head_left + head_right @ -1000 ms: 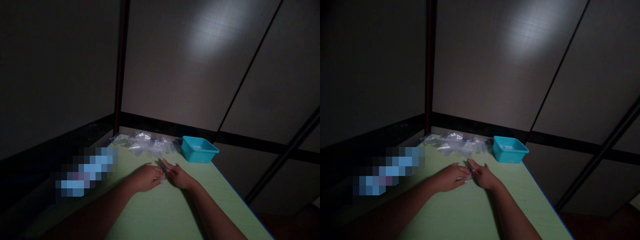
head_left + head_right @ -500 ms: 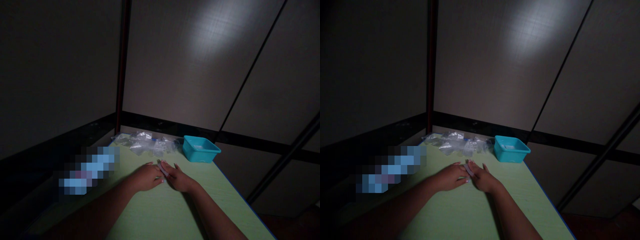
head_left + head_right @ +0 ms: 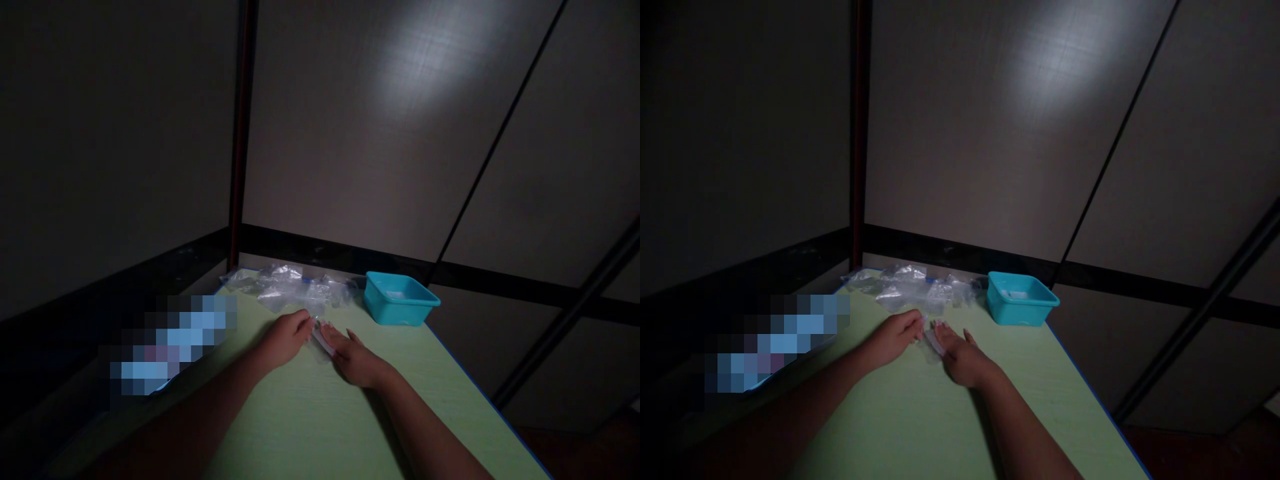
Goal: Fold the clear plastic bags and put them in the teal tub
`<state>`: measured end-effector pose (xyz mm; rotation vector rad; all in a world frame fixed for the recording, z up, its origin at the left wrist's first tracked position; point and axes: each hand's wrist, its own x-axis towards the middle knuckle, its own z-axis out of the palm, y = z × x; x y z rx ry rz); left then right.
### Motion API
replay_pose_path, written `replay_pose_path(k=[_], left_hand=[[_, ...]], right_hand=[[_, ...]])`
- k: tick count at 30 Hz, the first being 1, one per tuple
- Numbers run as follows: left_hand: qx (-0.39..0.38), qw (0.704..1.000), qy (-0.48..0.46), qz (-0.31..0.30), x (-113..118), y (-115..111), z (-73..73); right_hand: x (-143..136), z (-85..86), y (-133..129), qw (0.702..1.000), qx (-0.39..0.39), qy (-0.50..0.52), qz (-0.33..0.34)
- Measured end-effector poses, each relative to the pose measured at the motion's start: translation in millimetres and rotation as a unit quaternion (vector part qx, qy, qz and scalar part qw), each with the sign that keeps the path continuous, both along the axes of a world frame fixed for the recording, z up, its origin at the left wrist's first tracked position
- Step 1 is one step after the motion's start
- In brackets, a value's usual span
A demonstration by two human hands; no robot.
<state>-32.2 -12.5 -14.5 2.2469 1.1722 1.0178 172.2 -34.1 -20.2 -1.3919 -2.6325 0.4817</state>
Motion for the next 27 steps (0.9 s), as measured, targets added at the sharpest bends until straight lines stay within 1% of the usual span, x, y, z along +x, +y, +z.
replay_pose_path(k=[3,10,18,27], left_hand=[[-0.033,0.999,-0.038,0.019,1,6,-7.0],[-0.051,0.998,-0.027,0.022,4,9,-19.7],[-0.057,0.996,-0.032,0.059,5,16,-33.0],[-0.083,0.994,-0.051,0.054,7,22,-42.3]], right_hand=[[-2,4.3,-2,1.0,-0.01,-0.019,0.001],[-8,7.6,-6,0.999,-0.014,-0.038,-0.011],[-10,7.6,-8,0.999,-0.002,-0.037,-0.013],[-12,6.9,-9,0.998,0.0,-0.053,-0.028]])
